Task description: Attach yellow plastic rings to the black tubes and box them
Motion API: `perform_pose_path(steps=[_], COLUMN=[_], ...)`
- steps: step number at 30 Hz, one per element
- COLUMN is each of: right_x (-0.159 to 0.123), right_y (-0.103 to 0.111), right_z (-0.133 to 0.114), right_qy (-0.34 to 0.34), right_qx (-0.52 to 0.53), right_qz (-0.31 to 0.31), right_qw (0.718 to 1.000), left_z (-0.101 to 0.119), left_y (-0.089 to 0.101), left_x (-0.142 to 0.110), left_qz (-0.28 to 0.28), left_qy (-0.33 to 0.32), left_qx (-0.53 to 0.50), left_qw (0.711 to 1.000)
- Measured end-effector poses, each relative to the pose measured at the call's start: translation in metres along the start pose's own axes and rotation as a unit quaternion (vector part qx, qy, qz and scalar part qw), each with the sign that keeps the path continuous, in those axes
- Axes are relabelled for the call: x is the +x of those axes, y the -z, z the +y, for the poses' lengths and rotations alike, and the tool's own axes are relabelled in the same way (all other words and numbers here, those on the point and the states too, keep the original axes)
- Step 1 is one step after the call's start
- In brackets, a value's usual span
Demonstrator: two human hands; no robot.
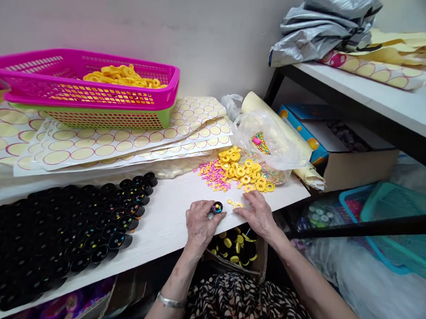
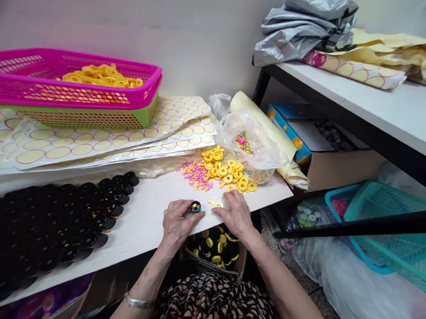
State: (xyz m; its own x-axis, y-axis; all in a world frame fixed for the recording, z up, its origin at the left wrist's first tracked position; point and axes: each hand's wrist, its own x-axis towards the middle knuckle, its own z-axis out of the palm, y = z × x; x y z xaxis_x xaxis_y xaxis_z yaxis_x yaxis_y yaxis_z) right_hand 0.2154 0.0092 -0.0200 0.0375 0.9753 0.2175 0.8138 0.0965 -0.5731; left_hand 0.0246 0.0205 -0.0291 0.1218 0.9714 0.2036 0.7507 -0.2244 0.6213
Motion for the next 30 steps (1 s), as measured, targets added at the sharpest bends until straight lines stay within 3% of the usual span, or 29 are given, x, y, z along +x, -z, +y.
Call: perform_pose_path(steps=[5, 7, 10, 13, 17, 19, 21, 26, 30], right_x=[-0.003, -0.002, -0.002, 0.002, 0.01, 0.014, 0.015, 0.015, 0.015], right_y=[-0.006, -0.006, -0.002, 0.0, -0.008, -0.014, -0.017, -0.014, -0.016], right_z=[-0.008, -0.008, -0.015, -0.032, -0.054, -0.057, -0.057, -0.058, -0.06], right_qy=[0.022, 0.004, 0.01, 0.095, 0.17, 0.171, 0.165, 0.165, 0.156], right_qx=[-0.081, -0.046, 0.061, 0.136, 0.105, 0.074, 0.053, 0.035, 0.066], right_qz=[-0.043, -0.017, 0.033, 0.031, -0.001, -0.016, -0.027, -0.048, -0.057], right_qw=[0.996, 0.999, 0.998, 0.986, 0.98, 0.982, 0.985, 0.985, 0.984], left_z=[-0.006, -0.008, -0.011, -0.01, -0.006, -0.003, 0.0, 0.011, 0.02], left_y=[-0.006, -0.004, 0.007, 0.023, 0.034, 0.033, 0.029, 0.018, 0.007], left_x=[0.0, 0.0, -0.003, -0.008, -0.012, -0.012, -0.012, -0.006, 0.0], left_qz=[0.01, 0.007, 0.003, 0.051, 0.098, 0.099, 0.105, 0.108, 0.084], left_qy=[0.009, 0.019, 0.039, 0.106, 0.245, 0.287, 0.302, 0.317, 0.296], left_qx=[-0.022, -0.065, -0.211, -0.401, -0.556, -0.587, -0.604, -0.607, -0.571], left_qw=[1.0, 0.998, 0.977, 0.909, 0.789, 0.751, 0.731, 0.721, 0.761])
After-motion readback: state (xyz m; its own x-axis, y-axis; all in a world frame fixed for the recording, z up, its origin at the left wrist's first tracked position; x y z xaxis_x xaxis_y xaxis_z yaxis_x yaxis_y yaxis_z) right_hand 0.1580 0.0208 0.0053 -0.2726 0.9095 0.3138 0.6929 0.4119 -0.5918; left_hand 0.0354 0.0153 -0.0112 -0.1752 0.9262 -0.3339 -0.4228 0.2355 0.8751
